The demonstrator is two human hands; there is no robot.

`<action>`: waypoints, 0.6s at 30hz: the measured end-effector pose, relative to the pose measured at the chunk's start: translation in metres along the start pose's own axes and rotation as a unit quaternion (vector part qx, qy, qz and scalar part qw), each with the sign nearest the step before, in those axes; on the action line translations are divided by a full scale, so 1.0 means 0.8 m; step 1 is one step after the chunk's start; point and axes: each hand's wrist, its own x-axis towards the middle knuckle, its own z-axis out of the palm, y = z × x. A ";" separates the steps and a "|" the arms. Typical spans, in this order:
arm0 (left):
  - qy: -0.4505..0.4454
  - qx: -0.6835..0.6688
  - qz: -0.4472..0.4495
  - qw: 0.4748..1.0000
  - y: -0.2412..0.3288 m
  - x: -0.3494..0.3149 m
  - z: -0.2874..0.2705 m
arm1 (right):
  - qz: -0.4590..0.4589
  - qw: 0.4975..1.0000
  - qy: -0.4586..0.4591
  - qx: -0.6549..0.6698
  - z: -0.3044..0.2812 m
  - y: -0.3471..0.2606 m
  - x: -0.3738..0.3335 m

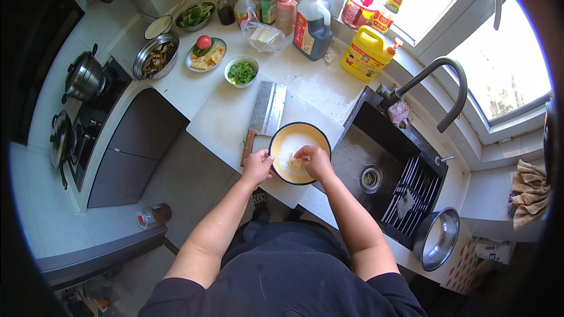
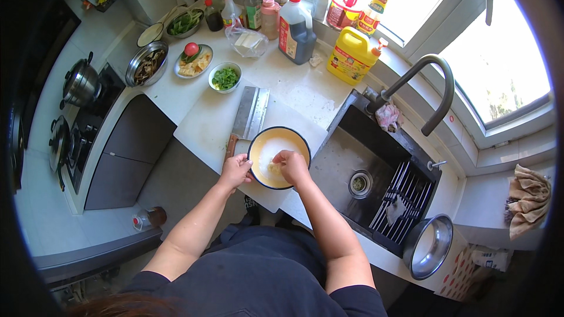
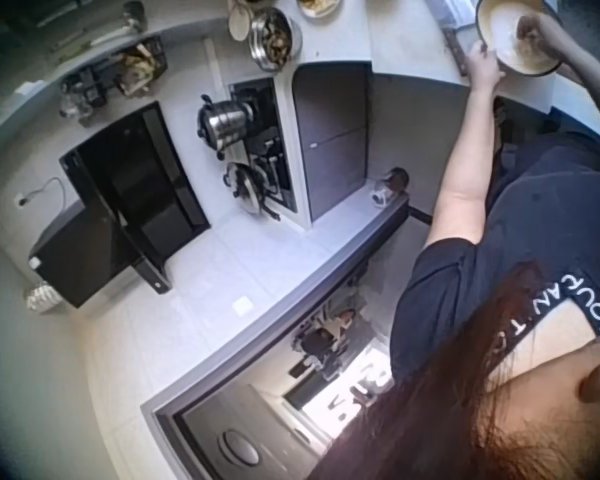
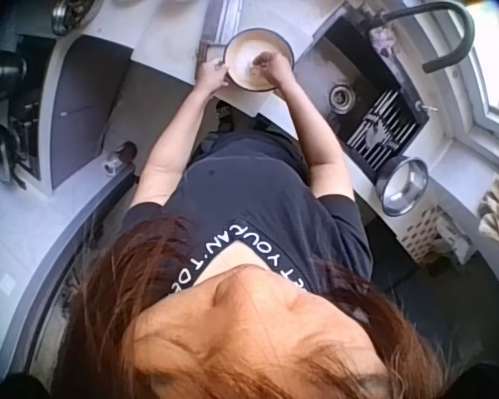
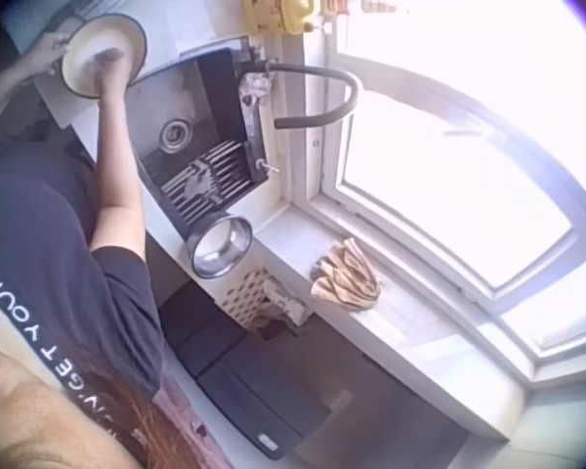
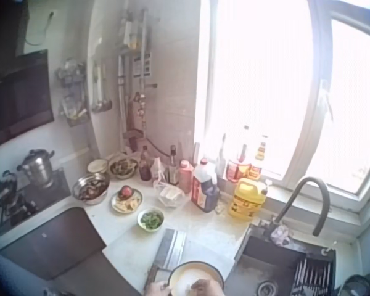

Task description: The person kneads dough in a bowl by hand and then takes the bowl to the sink to rinse it.

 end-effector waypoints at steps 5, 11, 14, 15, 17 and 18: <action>-0.001 0.002 0.002 1.000 0.001 0.000 -0.001 | -0.063 0.976 0.028 -0.205 -0.019 -0.023 -0.009; 0.005 0.011 0.004 1.000 0.001 0.001 0.000 | 0.188 0.973 -0.089 0.096 0.005 0.011 0.034; 0.006 0.006 0.006 1.000 -0.002 0.002 0.000 | 0.215 0.968 -0.090 0.090 0.015 0.025 0.044; 0.005 0.004 0.007 1.000 -0.002 0.002 0.000 | 0.220 0.967 -0.087 0.093 0.018 0.027 0.046; 0.008 0.010 0.010 1.000 -0.001 0.001 0.000 | 0.220 0.971 -0.083 0.051 0.026 0.039 0.052; 0.010 0.013 0.012 1.000 0.000 0.001 0.000 | 0.219 0.972 -0.081 0.030 0.029 0.044 0.055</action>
